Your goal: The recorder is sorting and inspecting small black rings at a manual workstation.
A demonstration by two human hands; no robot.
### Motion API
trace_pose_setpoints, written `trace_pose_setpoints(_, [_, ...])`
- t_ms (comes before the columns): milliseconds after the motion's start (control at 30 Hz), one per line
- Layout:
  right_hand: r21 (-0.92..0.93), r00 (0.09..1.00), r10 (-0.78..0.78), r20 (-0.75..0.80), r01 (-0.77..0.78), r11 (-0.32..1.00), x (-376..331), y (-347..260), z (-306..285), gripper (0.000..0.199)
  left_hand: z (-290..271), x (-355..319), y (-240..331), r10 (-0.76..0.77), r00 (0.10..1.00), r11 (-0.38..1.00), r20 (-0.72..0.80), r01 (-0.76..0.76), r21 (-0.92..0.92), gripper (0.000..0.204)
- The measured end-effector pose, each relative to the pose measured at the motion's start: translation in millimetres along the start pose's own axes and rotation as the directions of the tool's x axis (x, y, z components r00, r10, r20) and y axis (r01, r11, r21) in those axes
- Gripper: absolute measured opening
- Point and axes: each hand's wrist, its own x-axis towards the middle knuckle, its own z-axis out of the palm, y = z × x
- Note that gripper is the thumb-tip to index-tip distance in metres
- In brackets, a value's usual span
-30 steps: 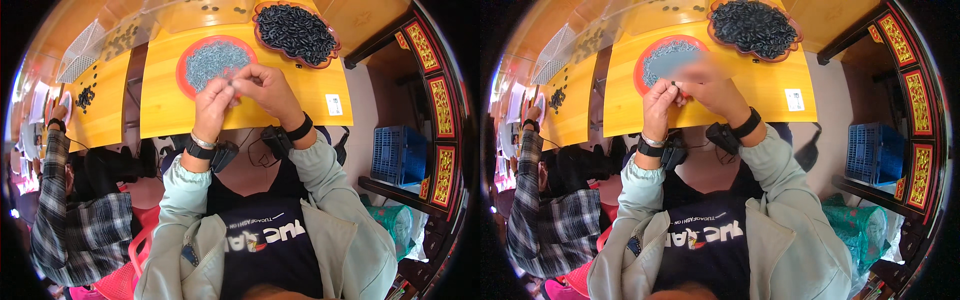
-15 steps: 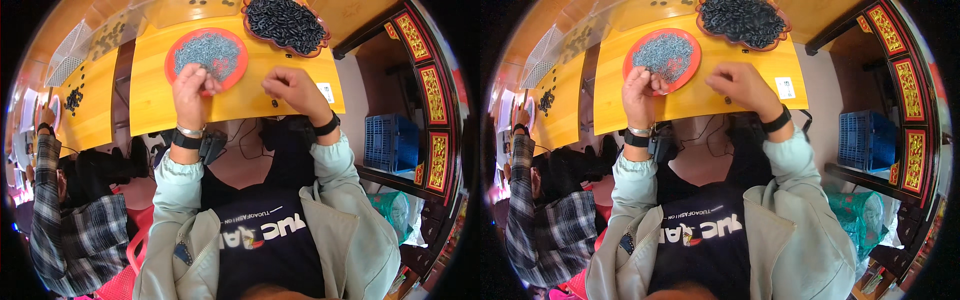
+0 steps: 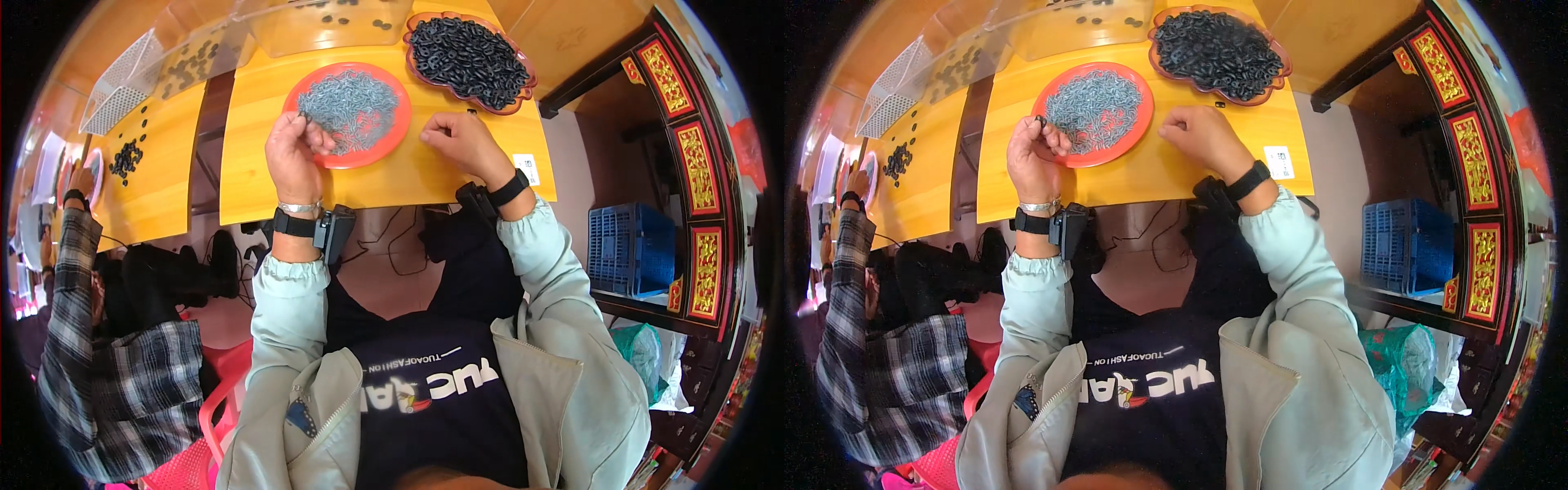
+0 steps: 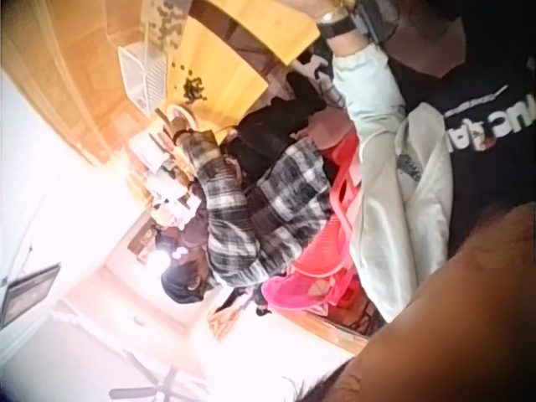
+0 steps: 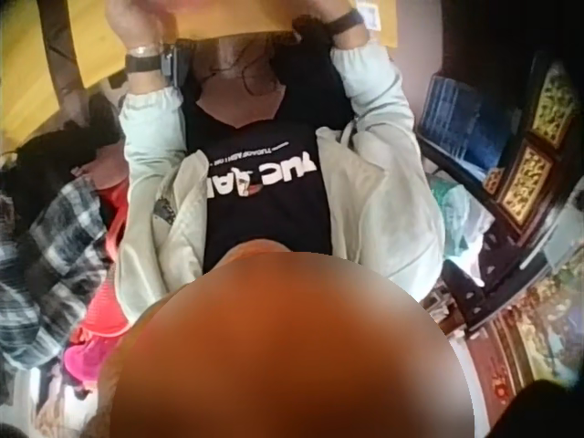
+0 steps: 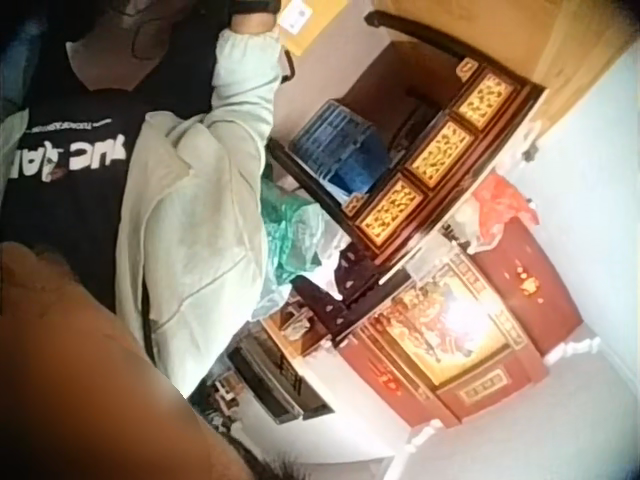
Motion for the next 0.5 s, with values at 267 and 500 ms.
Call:
trace_pose_setpoints(267, [-0.392,0.959,-0.267,-0.097,0.210,0.896,49.1,-41.9,48.5,0.012,11.4,-2.9,-0.4,-0.056,0.997,0.991,-0.051,0.061,0.119,0.013])
trace_pose_setpoints(500, [-0.443,0.942,-0.304,-0.139,0.216,0.870,61.8,-35.6,66.2,0.012,7.5,-3.5,1.6,-0.098,0.995,0.967,-0.008,0.097,0.237,0.011])
